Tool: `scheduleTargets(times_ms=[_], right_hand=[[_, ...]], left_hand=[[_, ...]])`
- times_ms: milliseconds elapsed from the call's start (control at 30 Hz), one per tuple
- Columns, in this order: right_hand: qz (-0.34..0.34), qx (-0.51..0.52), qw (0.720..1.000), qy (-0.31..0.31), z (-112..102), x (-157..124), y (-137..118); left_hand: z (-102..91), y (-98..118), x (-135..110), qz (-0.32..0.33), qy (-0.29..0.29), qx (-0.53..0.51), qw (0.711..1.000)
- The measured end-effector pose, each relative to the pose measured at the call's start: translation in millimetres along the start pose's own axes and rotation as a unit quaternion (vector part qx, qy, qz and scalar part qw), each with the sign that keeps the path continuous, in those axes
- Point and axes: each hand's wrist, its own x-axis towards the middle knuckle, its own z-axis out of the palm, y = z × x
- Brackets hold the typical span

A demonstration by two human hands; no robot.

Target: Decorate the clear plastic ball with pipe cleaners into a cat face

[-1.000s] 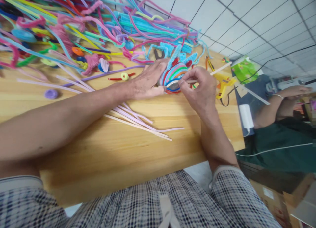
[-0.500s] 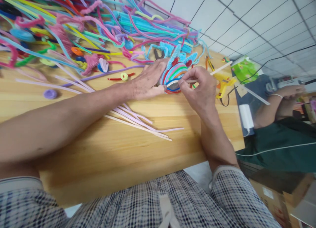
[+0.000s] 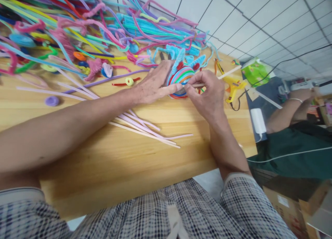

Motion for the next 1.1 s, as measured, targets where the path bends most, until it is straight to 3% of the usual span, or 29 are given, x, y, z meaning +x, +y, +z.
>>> scheduleTargets(times_ms=[533,800,1100], right_hand=[[0.026,0.014,0.999,0.013,-6,0,-6],[0.027,-0.112,0.993,-0.029,-25,-7,-21],[-0.011,-0.190,0.981,-0.049,-24,-9,-25]], left_hand=[[0.7,3,-2,-0.010,0.020,0.007,1.000],[7.5,-4,-3,-0.036,0.065,-0.009,0.997],[6.0,-5,-4,-0.023,0.066,-0.013,0.997]])
